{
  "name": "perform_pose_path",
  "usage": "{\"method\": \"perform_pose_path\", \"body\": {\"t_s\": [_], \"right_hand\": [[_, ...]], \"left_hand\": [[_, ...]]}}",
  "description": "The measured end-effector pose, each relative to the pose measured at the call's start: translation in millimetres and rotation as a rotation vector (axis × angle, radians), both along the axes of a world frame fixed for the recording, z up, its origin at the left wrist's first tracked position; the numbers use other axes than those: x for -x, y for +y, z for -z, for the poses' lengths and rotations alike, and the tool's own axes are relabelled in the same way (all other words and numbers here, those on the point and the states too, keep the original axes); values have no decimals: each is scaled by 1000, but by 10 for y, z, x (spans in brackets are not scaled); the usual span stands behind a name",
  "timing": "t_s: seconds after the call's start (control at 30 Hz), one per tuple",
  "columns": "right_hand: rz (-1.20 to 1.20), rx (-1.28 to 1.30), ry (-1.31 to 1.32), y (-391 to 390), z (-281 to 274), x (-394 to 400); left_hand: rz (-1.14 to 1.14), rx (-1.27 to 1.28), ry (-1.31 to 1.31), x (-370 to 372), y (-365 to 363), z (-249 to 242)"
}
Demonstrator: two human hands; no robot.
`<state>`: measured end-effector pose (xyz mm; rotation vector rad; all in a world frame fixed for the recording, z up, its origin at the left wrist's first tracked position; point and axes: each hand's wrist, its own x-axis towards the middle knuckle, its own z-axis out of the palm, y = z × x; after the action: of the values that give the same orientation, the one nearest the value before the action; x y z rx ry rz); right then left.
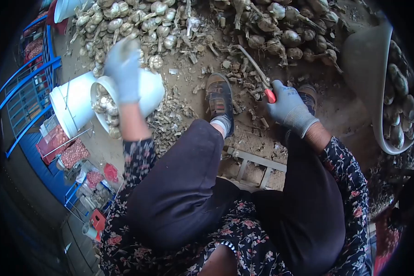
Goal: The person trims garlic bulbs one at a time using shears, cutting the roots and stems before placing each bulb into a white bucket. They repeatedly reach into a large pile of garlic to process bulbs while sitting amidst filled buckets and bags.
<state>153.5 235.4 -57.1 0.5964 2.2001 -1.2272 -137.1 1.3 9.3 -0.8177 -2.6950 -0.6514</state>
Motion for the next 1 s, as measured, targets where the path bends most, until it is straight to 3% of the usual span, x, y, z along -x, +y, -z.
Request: {"method": "perform_pose_path", "body": {"t_s": [0.03, 0.07, 0.13, 0.2, 0.27, 0.3, 0.4, 0.47, 0.53, 0.6, 0.87, 1.0], "right_hand": [[14, 19, -33, 0, -21, 32], [17, 15, -45, -6, -7, 15], [32, 3, 37, -19, 42, -4], [28, 5, -4, -6, 3, 35], [22, 15, -26, 7, -8, 34], [0, -5, -11, 21, 18, 47], [-42, -72, 33, 32, -26, 85], [-51, -105, -12, 11, -111, 241], [-81, -213, 209, -25, -144, 302], [-113, -266, 245, -37, -220, 407], [-221, -439, 291, -7, -356, 526], [-263, -395, 252, 0, -358, 504]], "left_hand": [[-47, 97, -375, -52, 393, 213], [16, 314, -292, -25, 676, 508], [-98, 704, -522, 168, 1029, 1131], [-101, 742, -620, 195, 1043, 1339], [-79, 576, -619, 220, 953, 1319], [39, 510, -604, 214, 840, 1230], [157, -576, -1160, -63, 571, 1008], [178, -629, -1168, -223, 498, 850], [199, -680, -1186, -427, 479, 660], [227, -819, -1373, -590, 562, 483], [293, -416, -1177, -686, 674, 311], [305, -353, -1313, -684, 697, 219]]}}
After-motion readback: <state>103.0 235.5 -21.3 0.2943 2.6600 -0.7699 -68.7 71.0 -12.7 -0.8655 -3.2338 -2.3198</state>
